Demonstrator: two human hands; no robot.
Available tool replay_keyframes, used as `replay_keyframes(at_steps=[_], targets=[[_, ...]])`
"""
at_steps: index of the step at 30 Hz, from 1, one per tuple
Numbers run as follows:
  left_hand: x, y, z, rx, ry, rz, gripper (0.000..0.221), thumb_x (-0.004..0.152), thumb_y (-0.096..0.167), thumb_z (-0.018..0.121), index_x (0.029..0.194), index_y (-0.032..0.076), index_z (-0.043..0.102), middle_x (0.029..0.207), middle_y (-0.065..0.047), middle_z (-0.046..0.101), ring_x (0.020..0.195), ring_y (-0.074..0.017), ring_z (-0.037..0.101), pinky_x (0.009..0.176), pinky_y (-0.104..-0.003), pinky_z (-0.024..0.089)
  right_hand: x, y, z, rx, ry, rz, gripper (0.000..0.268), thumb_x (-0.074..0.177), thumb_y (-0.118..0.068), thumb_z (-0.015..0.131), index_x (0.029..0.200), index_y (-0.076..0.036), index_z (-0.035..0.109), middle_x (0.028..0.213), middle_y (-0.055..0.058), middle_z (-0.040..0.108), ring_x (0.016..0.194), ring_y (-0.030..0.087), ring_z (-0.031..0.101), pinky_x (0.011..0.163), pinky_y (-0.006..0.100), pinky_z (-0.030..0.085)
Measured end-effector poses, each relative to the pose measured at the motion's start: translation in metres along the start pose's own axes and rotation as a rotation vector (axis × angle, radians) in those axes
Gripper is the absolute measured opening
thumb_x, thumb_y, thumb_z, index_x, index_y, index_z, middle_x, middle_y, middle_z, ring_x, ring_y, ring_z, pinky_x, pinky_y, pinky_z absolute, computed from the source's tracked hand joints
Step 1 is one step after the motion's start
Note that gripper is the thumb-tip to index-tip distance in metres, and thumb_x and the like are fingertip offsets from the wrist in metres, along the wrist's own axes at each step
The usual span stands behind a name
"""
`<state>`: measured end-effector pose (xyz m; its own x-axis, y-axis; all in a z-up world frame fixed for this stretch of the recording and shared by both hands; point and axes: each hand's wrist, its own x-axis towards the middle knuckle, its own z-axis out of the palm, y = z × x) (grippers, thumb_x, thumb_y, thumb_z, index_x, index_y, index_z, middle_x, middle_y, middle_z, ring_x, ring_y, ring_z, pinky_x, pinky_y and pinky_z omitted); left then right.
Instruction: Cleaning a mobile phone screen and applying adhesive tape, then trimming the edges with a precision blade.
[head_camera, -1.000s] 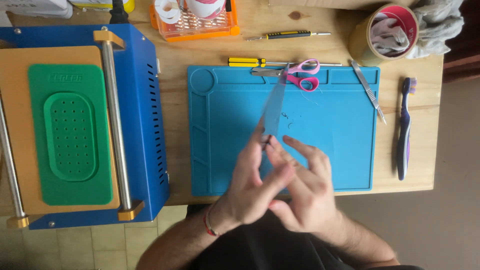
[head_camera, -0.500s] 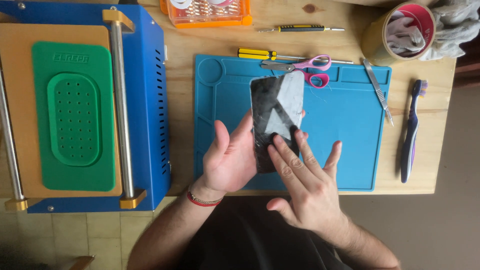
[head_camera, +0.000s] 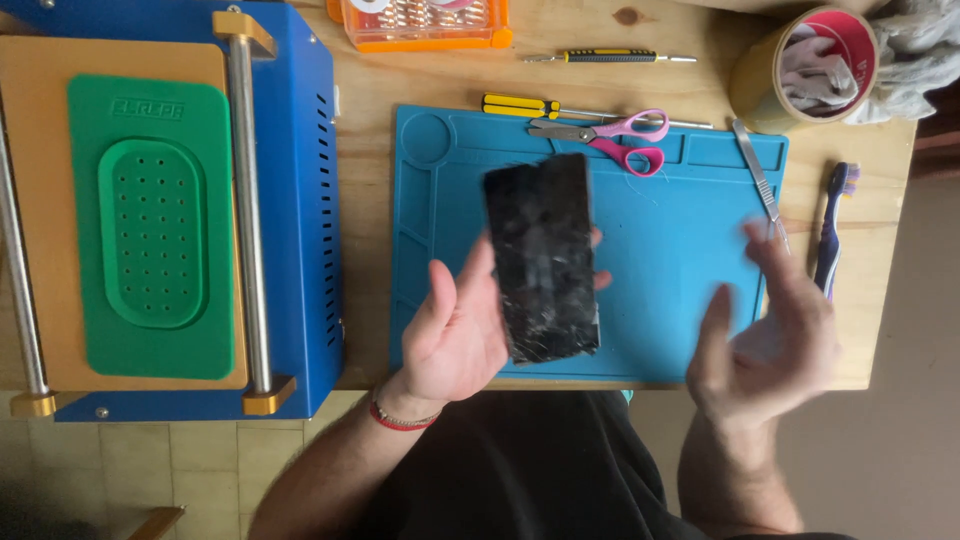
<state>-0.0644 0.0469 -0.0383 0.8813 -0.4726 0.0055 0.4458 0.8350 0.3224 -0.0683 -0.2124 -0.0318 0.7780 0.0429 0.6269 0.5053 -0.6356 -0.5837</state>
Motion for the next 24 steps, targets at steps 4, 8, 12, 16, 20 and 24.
replay_keyframes(at_steps=[4,8,12,16,20,24], targets=[[-0.01,-0.002,0.011,-0.027,0.075,0.193,0.078,0.117,0.05,0.03,0.178,0.003,0.016,0.173,-0.036,0.037,0.162,-0.052,0.041,0.144,-0.062,0.031,0.002,-0.043,-0.002,-0.042,-0.268,0.31,0.015,0.112,-0.002,0.066,0.124,0.005,0.073,0.111,0.016,0.084,0.089,0.019,0.082,0.074,0.026,0.061],[-0.027,-0.01,0.03,0.073,0.131,0.203,0.089,0.113,0.059,0.043,0.178,0.009,0.007,0.183,-0.029,0.018,0.173,-0.0487,0.022,0.144,-0.063,0.024,-0.033,-0.06,0.01,0.507,-0.538,0.777,0.049,0.094,-0.03,0.079,0.131,-0.001,0.068,0.12,0.009,0.08,0.099,0.017,0.08,0.09,0.031,0.068],[-0.05,-0.004,0.028,0.088,0.021,0.108,0.122,0.11,0.073,0.073,0.179,0.005,-0.002,0.179,-0.02,0.032,0.171,-0.0562,0.028,0.144,-0.071,0.025,-0.036,-0.053,0.0,0.691,-0.674,0.859,0.014,0.091,-0.013,0.089,0.096,-0.008,0.077,0.083,-0.001,0.078,0.069,0.007,0.068,0.063,0.023,0.053],[-0.072,0.015,0.025,0.167,0.028,0.026,0.128,0.113,0.073,0.083,0.176,-0.004,0.003,0.159,-0.022,0.062,0.162,-0.0472,0.046,0.14,-0.07,0.031,-0.019,-0.034,-0.026,0.61,-0.759,0.723,0.01,0.09,-0.014,0.088,0.092,-0.009,0.08,0.08,-0.001,0.08,0.054,0.007,0.056,0.047,0.025,0.037],[-0.082,0.008,0.015,0.44,0.162,-0.169,0.115,0.098,0.058,0.093,0.169,-0.002,0.025,0.167,-0.029,0.049,0.162,-0.0385,0.043,0.134,-0.057,0.03,-0.009,-0.022,-0.047,0.556,-0.796,0.68,0.014,0.09,-0.016,0.086,0.082,-0.008,0.077,0.07,-0.001,0.071,0.058,0.012,0.064,0.054,0.026,0.05],[-0.079,-0.016,0.008,0.967,0.431,-0.141,0.031,0.094,0.021,0.085,0.12,0.003,0.084,0.11,-0.009,0.09,0.091,-0.0145,0.084,0.076,-0.023,0.067,-0.001,-0.018,-0.052,0.429,-0.801,0.598,0.018,0.088,-0.024,0.086,0.09,-0.007,0.082,0.069,-0.001,0.077,0.057,0.011,0.069,0.054,0.025,0.054]])
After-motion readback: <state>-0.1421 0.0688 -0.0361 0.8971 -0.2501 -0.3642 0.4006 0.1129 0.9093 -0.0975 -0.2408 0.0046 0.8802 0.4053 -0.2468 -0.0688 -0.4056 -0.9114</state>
